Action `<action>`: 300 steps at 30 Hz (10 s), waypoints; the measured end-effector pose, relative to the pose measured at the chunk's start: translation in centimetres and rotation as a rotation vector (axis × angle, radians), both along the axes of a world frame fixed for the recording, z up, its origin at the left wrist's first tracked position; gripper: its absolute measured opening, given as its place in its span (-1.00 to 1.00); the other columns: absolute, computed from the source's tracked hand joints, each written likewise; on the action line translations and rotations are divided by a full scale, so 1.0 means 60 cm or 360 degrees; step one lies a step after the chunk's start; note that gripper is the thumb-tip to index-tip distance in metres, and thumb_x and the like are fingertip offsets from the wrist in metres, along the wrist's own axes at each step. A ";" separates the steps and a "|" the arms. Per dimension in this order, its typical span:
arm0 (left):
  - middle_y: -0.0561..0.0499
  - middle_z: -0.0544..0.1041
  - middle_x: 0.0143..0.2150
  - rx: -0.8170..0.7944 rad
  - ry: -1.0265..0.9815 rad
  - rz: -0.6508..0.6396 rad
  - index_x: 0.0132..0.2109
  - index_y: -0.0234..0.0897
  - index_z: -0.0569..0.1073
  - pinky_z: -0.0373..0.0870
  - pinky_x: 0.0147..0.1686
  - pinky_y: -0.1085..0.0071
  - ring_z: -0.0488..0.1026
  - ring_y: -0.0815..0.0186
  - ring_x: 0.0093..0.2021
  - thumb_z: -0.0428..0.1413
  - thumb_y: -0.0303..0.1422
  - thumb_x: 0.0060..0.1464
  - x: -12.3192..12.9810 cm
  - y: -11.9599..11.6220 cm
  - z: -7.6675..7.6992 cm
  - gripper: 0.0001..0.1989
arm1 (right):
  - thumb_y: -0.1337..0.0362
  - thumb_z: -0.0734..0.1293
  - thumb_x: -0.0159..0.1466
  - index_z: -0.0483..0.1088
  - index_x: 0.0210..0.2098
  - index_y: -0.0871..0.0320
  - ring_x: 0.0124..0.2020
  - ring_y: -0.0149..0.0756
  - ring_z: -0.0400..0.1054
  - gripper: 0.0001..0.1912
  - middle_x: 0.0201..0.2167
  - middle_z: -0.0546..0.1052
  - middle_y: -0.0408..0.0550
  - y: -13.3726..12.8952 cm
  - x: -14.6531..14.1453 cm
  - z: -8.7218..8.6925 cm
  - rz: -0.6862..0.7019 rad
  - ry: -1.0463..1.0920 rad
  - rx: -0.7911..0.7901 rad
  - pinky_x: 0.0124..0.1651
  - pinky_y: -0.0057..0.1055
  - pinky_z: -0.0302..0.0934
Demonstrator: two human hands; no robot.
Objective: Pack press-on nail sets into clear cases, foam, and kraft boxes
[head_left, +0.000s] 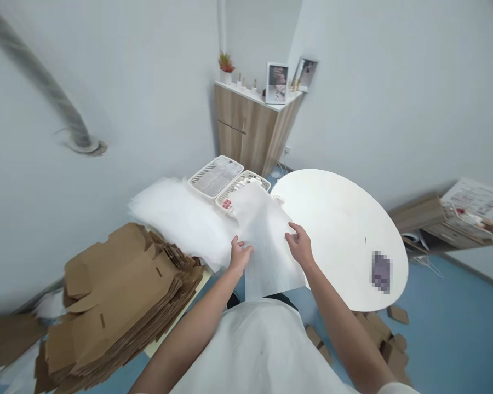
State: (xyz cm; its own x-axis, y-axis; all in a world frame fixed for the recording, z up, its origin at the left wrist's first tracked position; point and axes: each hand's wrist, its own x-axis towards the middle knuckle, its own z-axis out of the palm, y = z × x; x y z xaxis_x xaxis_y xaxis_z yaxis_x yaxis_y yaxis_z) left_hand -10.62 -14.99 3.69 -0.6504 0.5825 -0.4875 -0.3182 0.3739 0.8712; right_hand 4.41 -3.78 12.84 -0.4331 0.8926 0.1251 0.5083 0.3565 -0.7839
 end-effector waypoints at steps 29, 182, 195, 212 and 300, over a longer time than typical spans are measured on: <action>-0.13 0.34 0.04 -0.0278 0.1007 -0.1425 0.09 -0.29 0.24 0.30 -0.11 0.28 0.33 0.21 -0.07 0.00 -0.37 0.00 0.254 0.266 -0.049 -0.55 | 0.17 0.20 0.10 -0.16 0.20 0.21 0.22 -0.16 -0.14 -0.26 0.23 -0.06 0.06 0.127 0.385 -0.200 -0.0397 -0.0618 -0.0399 0.12 -0.20 -0.03; -0.10 0.35 -0.14 0.0235 0.1870 -0.2548 -0.14 -0.23 0.31 0.11 -0.14 0.23 0.26 0.14 -0.12 0.09 -0.29 -0.09 0.248 0.217 -0.037 -0.68 | 0.38 0.09 0.22 0.30 -0.36 0.11 -0.29 -0.30 0.22 -0.82 -0.33 0.38 -0.07 0.021 0.324 -0.196 -0.0039 -0.0973 -0.0113 -0.26 -0.39 0.09; 0.02 0.46 -0.40 0.0220 0.1029 -0.2011 -0.20 -0.14 0.38 0.22 -0.25 0.33 0.40 0.23 -0.32 -0.04 -0.27 0.01 0.226 0.276 -0.033 -0.80 | 0.22 0.04 0.24 0.31 -0.33 0.09 -0.33 -0.29 0.32 -0.76 -0.37 0.45 -0.09 0.047 0.387 -0.180 -0.0488 -0.0493 -0.0498 -0.28 -0.37 0.15; -0.02 0.21 0.16 0.0394 0.1539 -0.2542 -0.05 -0.12 0.33 -0.08 0.09 0.14 0.03 0.18 0.19 -0.11 -0.59 -0.05 0.259 0.329 -0.037 -0.57 | 0.58 0.09 0.10 0.30 -0.25 0.09 0.18 -0.16 -0.05 -0.65 0.13 0.19 0.00 0.081 0.342 -0.211 -0.0160 -0.0843 -0.0072 0.12 -0.10 -0.22; -0.17 0.25 0.10 0.0402 0.2010 -0.2875 0.03 -0.28 0.18 -0.16 0.13 0.13 0.06 0.10 0.17 0.10 -0.26 -0.16 0.266 0.305 -0.027 -0.44 | 0.30 0.35 -0.01 0.18 -0.09 0.19 0.10 -0.03 0.07 -0.51 0.11 0.18 0.23 0.067 0.293 -0.184 -0.0001 -0.1127 -0.0074 0.13 -0.07 -0.21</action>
